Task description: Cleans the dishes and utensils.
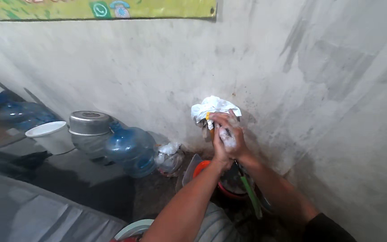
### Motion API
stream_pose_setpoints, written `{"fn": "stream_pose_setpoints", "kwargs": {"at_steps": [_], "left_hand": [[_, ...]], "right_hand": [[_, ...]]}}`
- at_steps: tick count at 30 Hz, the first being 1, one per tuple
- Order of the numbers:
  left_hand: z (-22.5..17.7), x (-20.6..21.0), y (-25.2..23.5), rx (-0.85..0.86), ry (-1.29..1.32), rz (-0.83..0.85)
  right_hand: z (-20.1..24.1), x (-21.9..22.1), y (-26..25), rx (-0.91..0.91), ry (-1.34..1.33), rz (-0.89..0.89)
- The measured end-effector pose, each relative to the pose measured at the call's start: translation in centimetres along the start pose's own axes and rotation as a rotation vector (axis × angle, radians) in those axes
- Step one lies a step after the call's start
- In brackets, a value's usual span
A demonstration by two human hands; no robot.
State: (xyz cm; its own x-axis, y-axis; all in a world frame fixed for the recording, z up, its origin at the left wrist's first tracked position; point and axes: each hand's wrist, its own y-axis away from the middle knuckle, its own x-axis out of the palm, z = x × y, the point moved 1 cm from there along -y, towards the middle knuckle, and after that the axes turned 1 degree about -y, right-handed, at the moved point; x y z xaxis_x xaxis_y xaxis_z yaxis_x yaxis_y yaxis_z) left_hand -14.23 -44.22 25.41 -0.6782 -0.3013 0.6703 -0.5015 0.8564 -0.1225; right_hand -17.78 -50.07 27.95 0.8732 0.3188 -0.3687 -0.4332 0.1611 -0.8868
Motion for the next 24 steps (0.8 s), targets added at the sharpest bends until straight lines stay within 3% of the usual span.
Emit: {"fn": "stream_pose_setpoints", "kwargs": {"at_steps": [3, 5, 7, 9, 14, 16, 17, 18, 20, 21, 22, 24], "left_hand": [[-0.2, 0.4, 0.1, -0.021, 0.010, -0.044], [-0.2, 0.5, -0.2, 0.021, -0.013, 0.024], [-0.3, 0.5, -0.4, 0.047, -0.016, 0.065], [-0.4, 0.4, -0.4, 0.035, 0.010, 0.071], [0.1, -1.1, -0.6, -0.004, 0.023, 0.050], [0.3, -1.8, -0.2, -0.108, -0.040, -0.009], [0.1, -1.5, 0.4, -0.168, -0.100, -0.060], [0.0, -1.3, 0.7, -0.210, -0.140, -0.071], [-0.2, -1.0, 0.8, -0.170, -0.115, -0.064], [-0.4, -0.6, 0.9, -0.115, -0.104, -0.030], [-0.5, -0.2, 1.0, -0.042, -0.105, 0.014], [-0.6, 0.2, 0.8, 0.092, -0.151, 0.082]], "right_hand": [[-1.8, 0.0, -1.5, -0.163, 0.033, -0.014], [-3.5, -0.6, -1.7, -0.030, 0.158, -0.081], [-4.3, -1.1, -1.6, 0.214, 0.249, -0.120], [-4.1, -1.0, -0.8, 0.363, 0.185, -0.093], [-0.3, 0.0, 1.7, 0.431, 0.004, 0.194], [1.2, -0.6, 2.5, 0.494, -0.082, 0.250], [1.5, -0.7, 2.8, 0.441, -0.133, 0.245], [1.2, -0.9, 2.7, 0.276, -0.112, 0.241], [-0.1, -0.8, 1.4, -0.076, -0.031, 0.191], [-1.1, -0.4, 0.8, -0.152, -0.004, 0.090], [-1.9, -0.3, 0.5, -0.139, 0.033, -0.008], [-2.5, -0.4, 0.3, 0.079, 0.057, -0.133]]}}
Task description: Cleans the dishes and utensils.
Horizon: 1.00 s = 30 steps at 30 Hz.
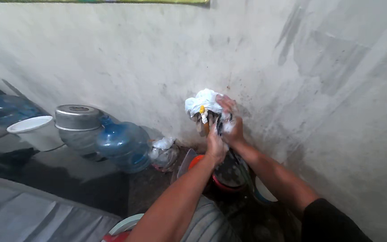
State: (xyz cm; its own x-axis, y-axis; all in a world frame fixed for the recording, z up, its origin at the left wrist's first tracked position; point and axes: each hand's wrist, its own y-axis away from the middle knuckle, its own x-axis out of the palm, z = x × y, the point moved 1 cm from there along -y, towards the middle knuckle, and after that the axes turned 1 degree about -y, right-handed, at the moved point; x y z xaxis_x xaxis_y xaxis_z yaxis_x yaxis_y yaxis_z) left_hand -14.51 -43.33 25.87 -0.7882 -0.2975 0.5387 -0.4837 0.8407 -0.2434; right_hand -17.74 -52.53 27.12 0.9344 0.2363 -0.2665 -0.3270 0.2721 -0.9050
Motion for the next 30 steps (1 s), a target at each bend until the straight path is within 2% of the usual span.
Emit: {"fn": "stream_pose_setpoints", "kwargs": {"at_steps": [3, 5, 8, 12, 14, 17, 20, 22, 24, 30], "left_hand": [[0.4, -0.4, -0.1, 0.065, -0.136, 0.054], [0.5, -0.4, -0.1, 0.069, -0.220, 0.038], [-0.6, 0.1, 0.0, 0.107, -0.320, 0.006], [-1.1, -0.5, -0.9, 0.217, -0.349, -0.051], [-1.2, -0.9, -1.2, 0.314, -0.378, -0.049], [-1.7, -1.3, -1.6, 0.468, -0.452, -0.139], [-1.9, -1.2, -1.9, 0.515, -0.441, -0.239], [-2.1, -0.8, -1.7, 0.512, -0.446, -0.281], [-2.0, -0.4, -1.6, 0.469, -0.443, -0.392], [-1.2, -1.3, -2.1, 0.172, -0.262, -0.523]], "right_hand": [[-0.2, 0.5, 1.2, 0.280, -0.086, -0.042], [1.2, 0.3, 1.9, 0.390, -0.187, -0.008], [4.7, -1.1, 2.7, 0.597, -0.148, 0.104], [5.0, -1.3, 4.8, 0.656, -0.214, 0.130], [5.0, -1.1, 6.3, 0.703, -0.253, 0.123], [5.5, -0.5, 8.9, 0.826, -0.417, 0.092], [5.6, -1.0, 11.6, 0.797, -0.397, 0.076], [5.5, -1.6, 13.5, 0.761, -0.360, 0.095], [5.7, -1.8, 15.4, 0.761, -0.356, 0.092], [5.5, -1.8, 16.9, 0.888, -0.511, -0.034]]}}
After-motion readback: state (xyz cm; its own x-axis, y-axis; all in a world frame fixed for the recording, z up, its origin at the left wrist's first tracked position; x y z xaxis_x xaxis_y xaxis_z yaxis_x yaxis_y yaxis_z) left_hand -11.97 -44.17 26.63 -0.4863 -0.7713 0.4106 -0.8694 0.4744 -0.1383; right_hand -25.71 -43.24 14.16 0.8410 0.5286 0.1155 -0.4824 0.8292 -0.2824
